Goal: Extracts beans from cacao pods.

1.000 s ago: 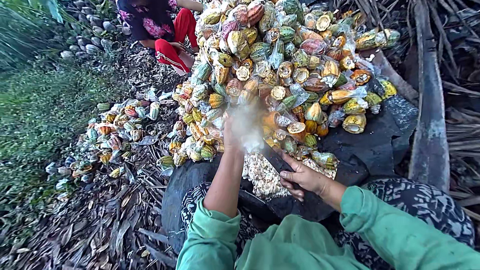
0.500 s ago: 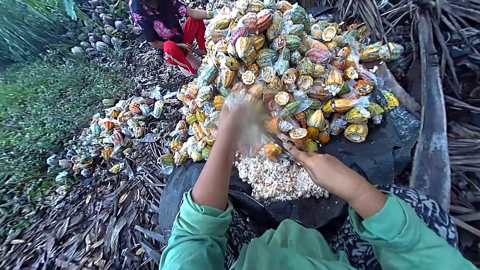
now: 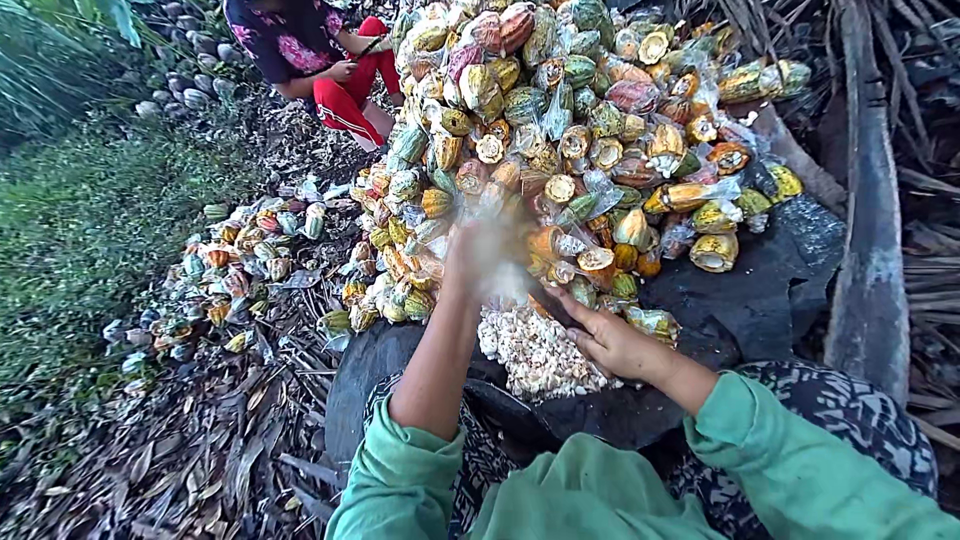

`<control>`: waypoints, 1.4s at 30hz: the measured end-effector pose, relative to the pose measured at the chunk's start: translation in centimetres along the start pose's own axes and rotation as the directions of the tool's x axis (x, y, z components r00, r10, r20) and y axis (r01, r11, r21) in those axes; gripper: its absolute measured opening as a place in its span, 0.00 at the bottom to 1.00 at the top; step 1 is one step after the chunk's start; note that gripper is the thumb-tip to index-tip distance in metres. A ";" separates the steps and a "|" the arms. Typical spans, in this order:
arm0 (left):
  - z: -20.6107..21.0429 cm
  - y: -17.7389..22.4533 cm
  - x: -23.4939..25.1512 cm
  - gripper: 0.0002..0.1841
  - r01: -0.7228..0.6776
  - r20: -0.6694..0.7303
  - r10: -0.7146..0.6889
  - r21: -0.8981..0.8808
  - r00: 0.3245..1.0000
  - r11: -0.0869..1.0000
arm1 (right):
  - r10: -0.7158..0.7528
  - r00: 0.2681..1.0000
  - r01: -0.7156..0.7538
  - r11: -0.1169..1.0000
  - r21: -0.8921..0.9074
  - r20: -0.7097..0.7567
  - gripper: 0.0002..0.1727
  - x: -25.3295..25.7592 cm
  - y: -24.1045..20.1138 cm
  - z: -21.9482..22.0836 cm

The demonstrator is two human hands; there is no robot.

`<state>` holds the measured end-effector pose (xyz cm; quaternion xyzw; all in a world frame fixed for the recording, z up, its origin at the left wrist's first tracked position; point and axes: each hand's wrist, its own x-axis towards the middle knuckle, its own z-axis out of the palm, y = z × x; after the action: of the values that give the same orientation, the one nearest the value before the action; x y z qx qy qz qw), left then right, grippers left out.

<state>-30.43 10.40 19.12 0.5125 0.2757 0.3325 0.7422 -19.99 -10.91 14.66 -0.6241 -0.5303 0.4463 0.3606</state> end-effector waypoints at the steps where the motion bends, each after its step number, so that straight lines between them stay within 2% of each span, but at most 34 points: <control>1: -0.4 -0.3 -0.5 0.18 0.023 -0.002 -0.023 -0.019 1.000 1.000 | 0.033 0.999 -0.036 0.997 0.073 0.043 0.37 0.1 0.2 0.0; 3: -1.2 -0.8 -1.6 0.17 0.050 0.003 -0.050 -0.044 0.999 0.998 | 0.064 0.990 -0.090 0.972 0.216 0.127 0.39 0.3 0.5 0.3; 5: -1.8 -1.8 -2.0 0.17 0.023 -0.004 -0.024 -0.108 1.000 0.994 | 0.009 0.986 -0.092 0.863 0.497 0.167 0.42 0.3 1.4 1.7; 6: -1.9 -2.5 -2.1 0.18 -0.011 -0.021 0.008 -0.152 1.000 0.988 | -0.055 0.985 -0.079 0.709 0.701 0.166 0.43 0.1 1.8 3.5; 7: -1.8 -3.0 -2.2 0.19 -0.052 -0.034 0.047 -0.159 0.998 0.986 | -0.091 0.984 -0.085 0.524 0.848 0.155 0.40 -0.1 1.7 5.7; 8: -1.4 -3.1 -2.0 0.18 -0.075 -0.021 0.073 -0.146 0.997 0.986 | -0.105 0.984 -0.097 0.377 0.921 0.146 0.31 0.0 1.3 7.5; 9: -0.8 -3.2 -1.3 0.16 -0.099 0.007 0.102 -0.154 0.995 0.983 | -0.124 0.984 -0.083 0.292 0.953 0.124 0.31 0.1 1.0 8.6; 10: -0.5 -3.6 -0.3 0.14 -0.114 0.019 0.119 -0.174 0.993 0.978 | -0.133 0.985 -0.067 0.273 0.960 0.107 0.33 0.1 1.0 8.9; 12: 0.3 -4.2 1.3 0.16 -0.100 0.039 0.109 -0.186 0.993 0.978 | -0.104 0.993 -0.020 0.321 0.947 0.057 0.34 0.0 0.9 7.5; 14: 1.6 -4.0 2.5 0.18 -0.092 -0.014 0.090 -0.134 0.996 0.987 | -0.051 0.999 0.009 0.383 0.924 0.011 0.30 0.4 0.7 5.4; 16: 2.2 -3.8 2.7 0.22 -0.078 -0.101 0.086 0.082 0.991 0.994 | 0.018 1.000 0.006 0.469 0.883 -0.017 0.25 0.7 0.7 3.7; 18: 1.8 -4.2 2.6 0.37 -0.112 -0.039 0.135 0.358 0.990 0.927 | 0.106 0.994 -0.036 0.582 0.813 -0.033 0.20 1.0 0.5 2.3; 19: 1.5 -4.6 2.6 0.45 -0.134 0.000 0.147 0.418 0.989 0.899 | 0.159 0.987 -0.078 0.654 0.753 -0.037 0.18 1.2 0.5 1.9; 20: 1.3 -5.4 2.7 0.46 -0.136 -0.006 0.151 0.405 0.989 0.904 | 0.205 0.978 -0.124 0.727 0.675 -0.041 0.18 1.4 0.7 1.7; 22: 0.9 -6.0 3.0 0.42 -0.097 -0.035 0.117 0.352 0.993 0.931 | 0.259 0.965 -0.211 0.867 0.451 -0.046 0.20 1.8 1.5 1.1; 24: 0.2 -5.6 4.1 0.39 -0.043 -0.045 0.059 0.309 0.997 0.950 | 0.258 0.964 -0.253 0.964 0.078 -0.063 0.23 1.9 1.8 -0.6; 26: -1.0 -4.9 5.2 0.33 0.015 -0.074 0.002 0.233 0.997 0.972 | 0.237 0.968 -0.251 0.917 -0.309 -0.080 0.25 1.4 1.0 -2.6; 28: -1.0 -3.5 5.5 0.25 0.097 -0.175 -0.087 0.046 0.981 0.994 | 0.218 0.969 -0.246 0.797 -0.552 -0.118 0.24 0.0 0.2 -3.9; 30: -0.4 -1.9 5.8 0.25 0.173 -0.214 -0.210 -0.178 0.954 0.969 | 0.148 0.971 -0.237 0.698 -0.675 -0.187 0.29 -1.6 -0.5 -4.9; 33: -0.3 -0.3 5.4 0.31 0.239 -0.258 -0.342 -0.359 0.903 0.902 | -0.083 0.970 -0.095 0.732 -0.674 -0.227 0.31 -3.2 -0.6 -5.3; 35: -0.6 0.0 4.9 0.33 0.232 -0.276 -0.344 -0.368 0.898 0.901 | -0.160 0.966 -0.001 0.785 -0.619 -0.205 0.32 -2.9 -0.7 -4.7; 37: 0.0 -0.2 4.6 0.30 0.195 -0.340 -0.303 -0.316 0.890 0.929 | -0.108 0.979 -0.010 0.818 -0.575 -0.171 0.31 -2.0 -1.0 -3.8; 40: 0.6 -2.2 4.2 0.28 0.065 -0.421 -0.110 -0.120 0.900 0.991 | 0.054 0.989 -0.125 0.815 -0.565 -0.140 0.33 -0.3 -1.7 -2.8; 42: 1.1 -3.9 3.7 0.37 -0.012 -0.430 0.051 0.094 0.901 0.996 | 0.122 0.982 -0.184 0.803 -0.567 -0.146 0.35 0.9 -2.1 -2.4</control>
<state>-26.42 11.62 15.54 0.4630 0.4394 0.4370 0.6338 -18.37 -9.58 17.26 -0.7669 -0.5694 0.2592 0.1435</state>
